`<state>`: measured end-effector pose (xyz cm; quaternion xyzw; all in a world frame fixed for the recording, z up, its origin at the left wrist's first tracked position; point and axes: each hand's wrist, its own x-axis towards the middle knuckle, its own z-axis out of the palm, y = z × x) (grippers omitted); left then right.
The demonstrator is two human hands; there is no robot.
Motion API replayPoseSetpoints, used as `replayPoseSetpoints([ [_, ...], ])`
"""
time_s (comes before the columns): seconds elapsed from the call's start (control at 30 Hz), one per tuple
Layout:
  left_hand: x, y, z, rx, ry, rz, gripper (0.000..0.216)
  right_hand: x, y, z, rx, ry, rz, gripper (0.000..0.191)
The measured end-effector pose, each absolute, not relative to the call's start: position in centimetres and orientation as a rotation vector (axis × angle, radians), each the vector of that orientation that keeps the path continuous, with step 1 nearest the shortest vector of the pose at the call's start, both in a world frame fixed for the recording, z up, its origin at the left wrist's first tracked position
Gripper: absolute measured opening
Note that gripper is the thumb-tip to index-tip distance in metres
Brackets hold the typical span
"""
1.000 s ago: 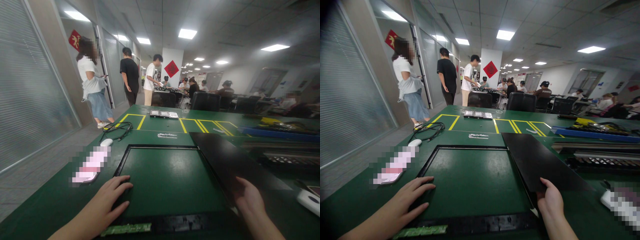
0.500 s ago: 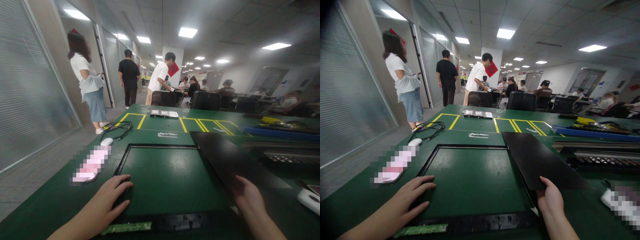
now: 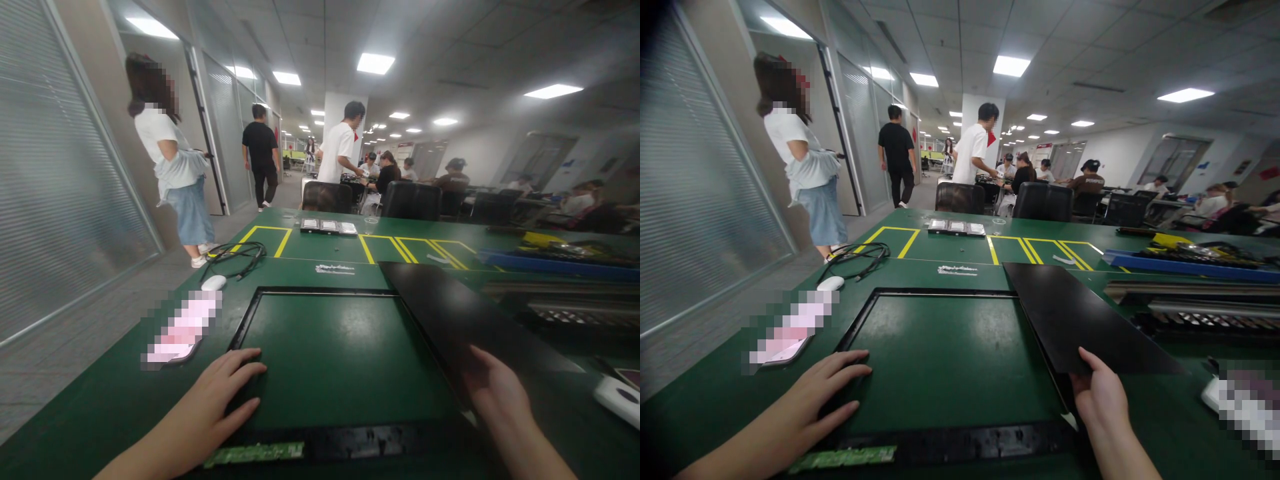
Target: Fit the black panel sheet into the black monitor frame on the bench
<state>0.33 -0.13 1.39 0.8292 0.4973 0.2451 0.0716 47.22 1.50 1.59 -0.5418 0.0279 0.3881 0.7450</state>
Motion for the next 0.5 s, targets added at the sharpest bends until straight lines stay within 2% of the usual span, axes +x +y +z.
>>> replayPoseSetpoints([
  [0.5, 0.24, 0.29, 2.19, 2.473, 1.434, 0.689, 0.031, 46.30, 0.82, 2.51, -1.129, -0.115, 0.964, 0.021],
])
